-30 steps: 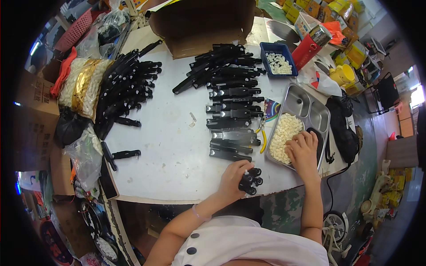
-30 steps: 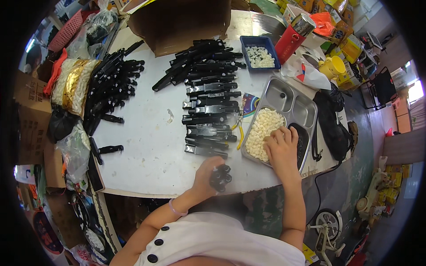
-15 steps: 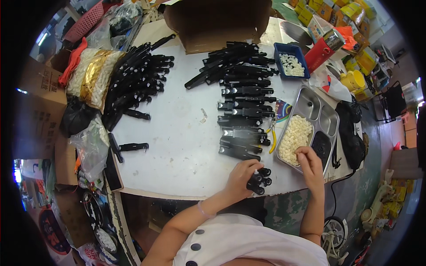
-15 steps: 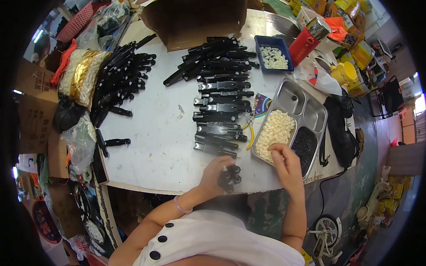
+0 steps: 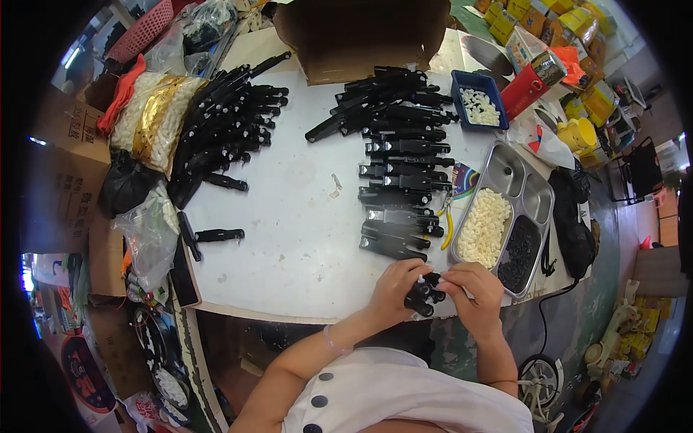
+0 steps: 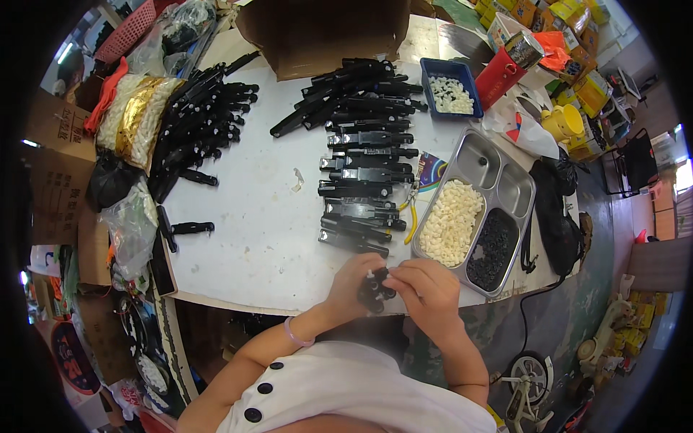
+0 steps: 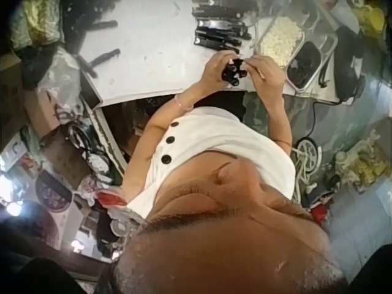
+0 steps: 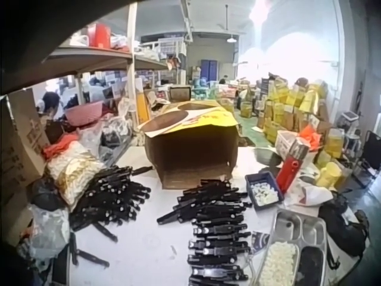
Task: Assembling small black plastic components by hand at a workbench.
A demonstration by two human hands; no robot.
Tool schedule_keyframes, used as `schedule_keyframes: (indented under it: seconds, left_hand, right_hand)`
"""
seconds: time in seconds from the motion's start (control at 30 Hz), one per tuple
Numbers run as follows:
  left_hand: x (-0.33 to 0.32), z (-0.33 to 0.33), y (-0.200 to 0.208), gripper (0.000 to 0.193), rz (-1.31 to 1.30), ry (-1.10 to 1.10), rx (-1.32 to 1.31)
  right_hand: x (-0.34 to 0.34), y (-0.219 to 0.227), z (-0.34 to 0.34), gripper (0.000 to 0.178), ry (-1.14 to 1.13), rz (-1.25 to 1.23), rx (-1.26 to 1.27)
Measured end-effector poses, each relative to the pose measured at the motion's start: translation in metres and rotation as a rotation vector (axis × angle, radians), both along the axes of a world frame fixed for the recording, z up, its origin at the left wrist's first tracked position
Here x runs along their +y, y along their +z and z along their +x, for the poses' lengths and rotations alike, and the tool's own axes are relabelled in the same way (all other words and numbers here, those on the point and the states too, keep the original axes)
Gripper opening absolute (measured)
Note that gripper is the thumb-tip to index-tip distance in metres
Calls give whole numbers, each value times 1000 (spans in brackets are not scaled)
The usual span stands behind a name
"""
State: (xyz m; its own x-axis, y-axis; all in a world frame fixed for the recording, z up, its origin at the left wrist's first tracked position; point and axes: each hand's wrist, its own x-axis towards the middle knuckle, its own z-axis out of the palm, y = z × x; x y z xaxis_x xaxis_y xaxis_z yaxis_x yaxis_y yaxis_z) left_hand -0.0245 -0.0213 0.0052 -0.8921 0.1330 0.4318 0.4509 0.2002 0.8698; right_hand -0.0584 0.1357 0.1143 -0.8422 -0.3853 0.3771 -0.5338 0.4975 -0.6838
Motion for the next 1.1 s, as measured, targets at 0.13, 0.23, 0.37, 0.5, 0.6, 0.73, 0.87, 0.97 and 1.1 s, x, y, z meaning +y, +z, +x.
schedule_keyframes:
  seconds: [0.13,0.23,0.37,0.5,0.6,0.73,0.87,0.97,1.1]
  left_hand:
    - [0,1,0,72,-1,3,-5]
    - [1,1,-2,72,2,9,-1]
    - [1,1,0,73,-7,-1,6]
    - [-1,1,-1,74,3,-16,6]
    - [-2,1,2,75,-28,-54,2]
    - [3,-2,3,74,-62,-31,49]
    - [2,1,5,76,-98,-11,28]
    - [2,-1,-9,80,-68,3,18]
    - [1,4,-3,79,-39,-30,-39]
  right_hand:
    - [-3,2,-6,19,45,78,131]
    - [-1,5,-10,19,80,123,166]
    - [0,13,-12,20,132,190,159]
    - [4,30,-8,23,198,358,163]
    - [2,50,-8,18,244,676,248]
    - [-12,53,-2,15,280,969,246]
    - [-2,45,-16,10,252,830,91]
    - [33,27,-42,8,165,431,-1]
    - [78,-4,-64,13,-339,541,205]
